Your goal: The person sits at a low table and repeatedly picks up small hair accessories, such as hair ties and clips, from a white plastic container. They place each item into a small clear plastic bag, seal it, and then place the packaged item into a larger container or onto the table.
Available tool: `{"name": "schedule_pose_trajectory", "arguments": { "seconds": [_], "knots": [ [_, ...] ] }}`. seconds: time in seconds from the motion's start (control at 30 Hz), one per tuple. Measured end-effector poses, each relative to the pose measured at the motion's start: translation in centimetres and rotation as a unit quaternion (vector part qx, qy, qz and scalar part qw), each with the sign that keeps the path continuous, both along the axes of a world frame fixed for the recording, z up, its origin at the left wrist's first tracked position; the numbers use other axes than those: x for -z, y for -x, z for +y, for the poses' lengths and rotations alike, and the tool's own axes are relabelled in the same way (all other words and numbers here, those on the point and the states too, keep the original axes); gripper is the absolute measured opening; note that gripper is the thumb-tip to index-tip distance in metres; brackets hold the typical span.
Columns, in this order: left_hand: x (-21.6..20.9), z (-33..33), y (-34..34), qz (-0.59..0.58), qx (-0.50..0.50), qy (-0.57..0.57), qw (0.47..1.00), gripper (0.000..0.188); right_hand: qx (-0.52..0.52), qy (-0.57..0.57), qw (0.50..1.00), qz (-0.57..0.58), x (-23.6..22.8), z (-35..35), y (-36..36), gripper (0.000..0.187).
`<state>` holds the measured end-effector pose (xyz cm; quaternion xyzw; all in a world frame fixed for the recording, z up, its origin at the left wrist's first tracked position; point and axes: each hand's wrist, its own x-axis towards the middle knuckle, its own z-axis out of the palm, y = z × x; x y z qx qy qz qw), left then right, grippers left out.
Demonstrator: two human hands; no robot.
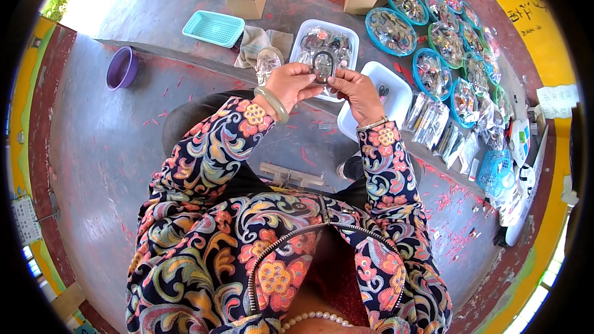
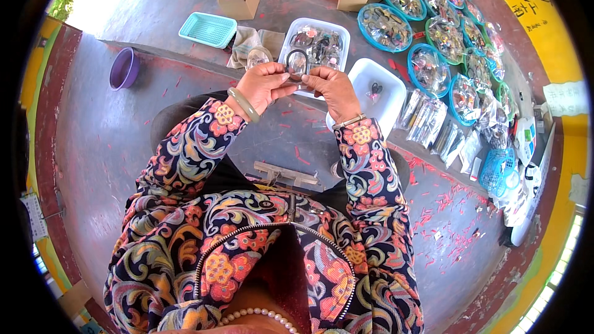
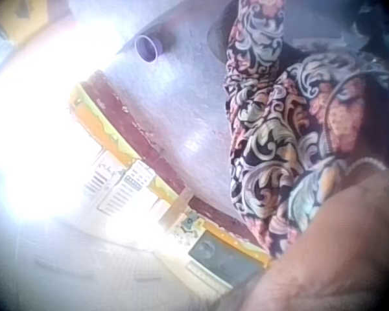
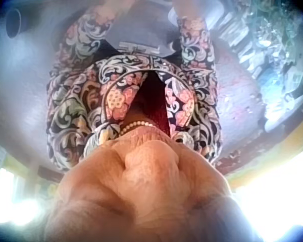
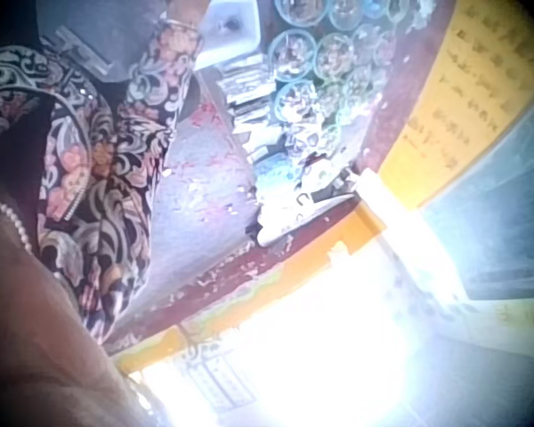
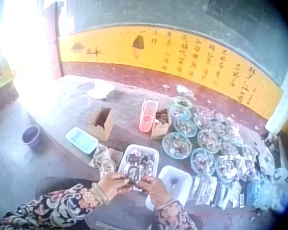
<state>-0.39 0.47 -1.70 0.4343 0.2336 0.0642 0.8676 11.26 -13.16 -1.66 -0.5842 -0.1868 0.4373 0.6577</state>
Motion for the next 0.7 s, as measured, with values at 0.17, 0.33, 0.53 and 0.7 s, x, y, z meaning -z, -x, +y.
{"name": "schedule_pose_trajectory", "arguments": {
  "seconds": [0.17, 0.33, 0.53, 0.7],
  "knots": [
    [-0.4, 0.0, 0.0, 0.013, 0.022, 0.0, 1.0, 0.018, 0.0, 0.004, 1.0, -0.009, 0.5, -0.4, -0.5, 0.014],
    [-0.6, 0.1, 0.2, 0.026, 0.036, -0.008, 0.999, 0.019, -0.016, 0.007, 0.999, -0.033, 0.4, -0.3, -0.4, 0.011],
    [-1.0, -0.1, 0.2, 0.037, 0.04, -0.02, 0.998, 0.017, -0.031, 0.013, 0.999, -0.04, 0.5, -0.2, -0.5, 0.01],
    [-1.2, 0.0, 0.4, 0.077, 0.015, -0.041, 0.996, 0.017, -0.031, 0.016, 0.999, -0.024, 0.2, 0.0, 0.0, 0.01]
  ]
}}
